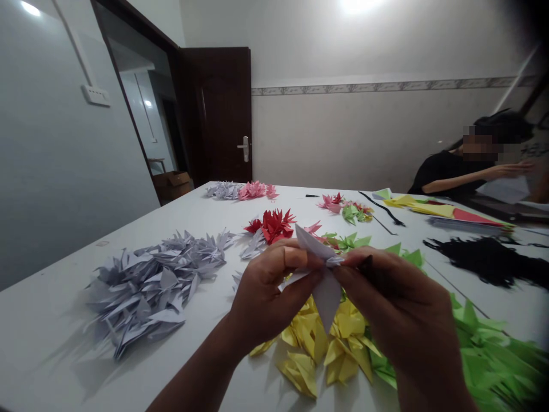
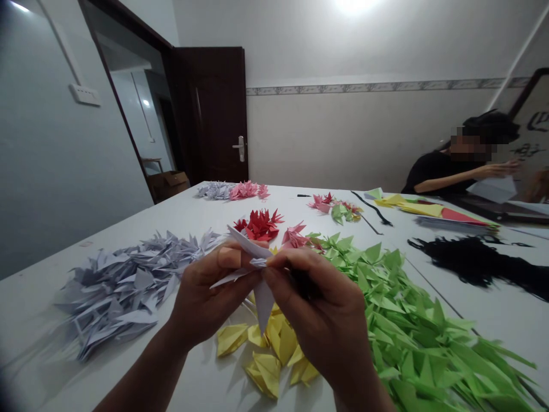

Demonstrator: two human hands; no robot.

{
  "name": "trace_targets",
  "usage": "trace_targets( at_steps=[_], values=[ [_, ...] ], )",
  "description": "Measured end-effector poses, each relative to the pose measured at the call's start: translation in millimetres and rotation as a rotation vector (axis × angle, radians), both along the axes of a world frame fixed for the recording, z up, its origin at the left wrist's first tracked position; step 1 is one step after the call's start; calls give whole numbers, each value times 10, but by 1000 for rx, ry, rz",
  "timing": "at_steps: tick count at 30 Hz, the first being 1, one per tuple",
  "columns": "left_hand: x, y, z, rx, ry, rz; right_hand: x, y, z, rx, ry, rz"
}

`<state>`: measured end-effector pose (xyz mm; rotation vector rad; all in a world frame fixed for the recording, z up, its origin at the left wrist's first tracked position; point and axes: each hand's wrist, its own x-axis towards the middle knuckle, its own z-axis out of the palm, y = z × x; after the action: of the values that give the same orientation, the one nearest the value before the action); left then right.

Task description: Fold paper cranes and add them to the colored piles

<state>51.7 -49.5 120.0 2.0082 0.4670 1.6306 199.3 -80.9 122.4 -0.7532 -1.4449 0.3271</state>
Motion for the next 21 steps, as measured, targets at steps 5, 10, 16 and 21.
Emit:
trace_targets(
  at_steps=[5, 10, 16, 21],
  values=[
    [-27, 87, -83, 18, -56, 221, 29, -53, 32, -168, -12, -4],
    [-43, 173, -135, 88, -151, 351, 41, -139, 66, -311, -159, 52],
    [-42, 151, -152, 250, -90, 384, -45, -45, 29, -375, -194, 167],
    [-29, 90, -81, 479, 53, 471, -30, -11, 31, -438, -195, 185]
  ],
)
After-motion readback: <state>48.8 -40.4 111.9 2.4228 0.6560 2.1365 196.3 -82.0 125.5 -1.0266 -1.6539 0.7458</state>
